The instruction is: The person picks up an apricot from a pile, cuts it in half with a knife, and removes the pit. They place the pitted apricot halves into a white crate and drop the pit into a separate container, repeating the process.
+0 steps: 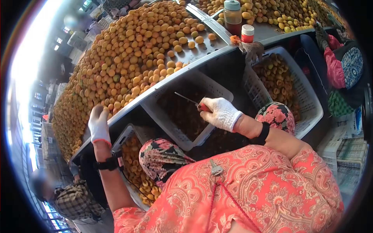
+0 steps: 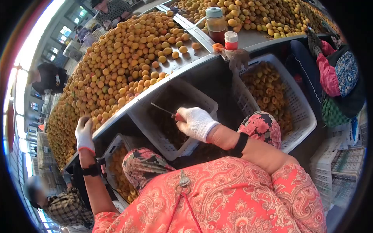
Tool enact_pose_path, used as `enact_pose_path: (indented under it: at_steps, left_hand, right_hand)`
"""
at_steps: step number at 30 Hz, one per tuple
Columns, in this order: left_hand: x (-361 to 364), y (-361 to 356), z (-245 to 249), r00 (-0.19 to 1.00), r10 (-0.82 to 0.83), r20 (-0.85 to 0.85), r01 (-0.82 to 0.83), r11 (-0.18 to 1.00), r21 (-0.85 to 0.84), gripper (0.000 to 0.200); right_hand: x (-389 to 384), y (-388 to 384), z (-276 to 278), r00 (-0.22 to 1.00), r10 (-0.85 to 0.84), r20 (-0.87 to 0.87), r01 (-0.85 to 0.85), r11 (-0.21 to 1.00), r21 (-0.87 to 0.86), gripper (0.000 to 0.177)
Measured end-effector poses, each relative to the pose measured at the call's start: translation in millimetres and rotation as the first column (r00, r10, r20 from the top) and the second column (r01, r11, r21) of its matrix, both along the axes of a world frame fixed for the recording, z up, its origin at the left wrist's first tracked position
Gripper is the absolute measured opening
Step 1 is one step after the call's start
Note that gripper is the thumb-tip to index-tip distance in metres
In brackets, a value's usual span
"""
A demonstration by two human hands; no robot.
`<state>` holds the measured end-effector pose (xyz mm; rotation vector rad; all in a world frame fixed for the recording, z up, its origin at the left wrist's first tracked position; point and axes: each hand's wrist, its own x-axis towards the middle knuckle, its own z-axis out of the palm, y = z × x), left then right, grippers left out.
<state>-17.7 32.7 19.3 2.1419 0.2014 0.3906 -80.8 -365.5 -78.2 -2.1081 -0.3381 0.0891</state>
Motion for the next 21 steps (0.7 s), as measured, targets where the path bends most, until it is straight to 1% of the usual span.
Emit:
enact_pose_path:
  at_steps: [2, 4, 5, 6, 7, 8, 9, 10, 12, 14, 15, 16, 18, 19, 20, 21]
  left_hand:
    - [40, -50, 20, 0.98, -0.111, -0.163, 0.115, 0.993, 0.019, 0.032]
    - [91, -85, 12, 0.93, -0.345, -0.13, 0.361, 0.923, 0.133, 0.039]
    - [109, -112, 13, 0.908, -0.395, -0.137, 0.418, 0.855, 0.306, 0.04]
    - [125, -141, 13, 0.884, -0.443, -0.153, 0.459, 0.755, 0.469, 0.041]
    - [144, -161, 5, 0.846, -0.514, -0.139, 0.492, 0.655, 0.574, 0.042]
    - [160, -180, -6, 0.8, -0.584, -0.138, 0.512, 0.544, 0.665, 0.044]
    - [172, -202, -15, 0.773, -0.604, -0.195, 0.549, 0.482, 0.682, 0.047]
    - [191, -217, -30, 0.764, -0.586, -0.268, 0.561, 0.399, 0.726, 0.05]
    - [215, -258, -47, 0.723, -0.606, -0.331, 0.603, 0.32, 0.731, 0.055]
    - [233, -294, -62, 0.725, -0.588, -0.357, 0.609, 0.307, 0.731, 0.059]
    - [249, -302, -75, 0.669, -0.662, -0.339, 0.612, 0.232, 0.756, 0.062]
    - [261, -307, -89, 0.651, -0.67, -0.357, 0.593, 0.155, 0.79, 0.061]
    - [265, -316, -90, 0.598, -0.669, -0.442, 0.661, 0.099, 0.744, 0.059]
    - [267, -314, -84, 0.575, -0.617, -0.537, 0.741, 0.116, 0.661, 0.05]
    - [273, -313, -76, 0.574, -0.613, -0.543, 0.742, 0.108, 0.662, 0.05]
    - [279, -309, -69, 0.547, -0.418, -0.725, 0.808, 0.038, 0.588, 0.051]
  right_hand:
    - [3, -5, 5, 1.0, 0.0, -0.007, 0.001, 0.998, 0.064, 0.021]
    - [8, -13, 12, 1.0, 0.0, -0.026, 0.002, 0.995, 0.1, 0.021]
    - [11, -16, 11, 0.999, -0.014, -0.043, 0.018, 0.994, 0.109, 0.02]
    - [14, -19, 8, 0.998, -0.034, -0.05, 0.039, 0.995, 0.092, 0.019]
    - [17, -23, 4, 0.998, -0.038, -0.047, 0.043, 0.994, 0.098, 0.021]
    - [18, -27, 0, 0.998, -0.043, -0.049, 0.047, 0.994, 0.103, 0.023]
    - [21, -32, 0, 0.998, -0.042, -0.036, 0.045, 0.994, 0.103, 0.023]
    - [24, -36, 3, 0.996, -0.053, -0.074, 0.062, 0.991, 0.121, 0.021]
    - [32, -44, 3, 0.989, -0.072, -0.129, 0.09, 0.986, 0.14, 0.021]
    - [40, -51, -1, 0.985, -0.083, -0.15, 0.107, 0.981, 0.159, 0.022]
    - [43, -54, -3, 0.981, -0.087, -0.171, 0.118, 0.976, 0.181, 0.023]
    - [46, -57, -5, 0.982, -0.088, -0.169, 0.118, 0.976, 0.18, 0.023]
    - [51, -63, -5, 0.97, -0.083, -0.228, 0.142, 0.956, 0.256, 0.024]
    - [53, -67, -2, 0.962, -0.077, -0.264, 0.148, 0.954, 0.261, 0.025]
    - [56, -70, -1, 0.961, -0.077, -0.264, 0.15, 0.951, 0.269, 0.025]
    - [58, -73, -1, 0.958, -0.077, -0.275, 0.155, 0.949, 0.273, 0.025]
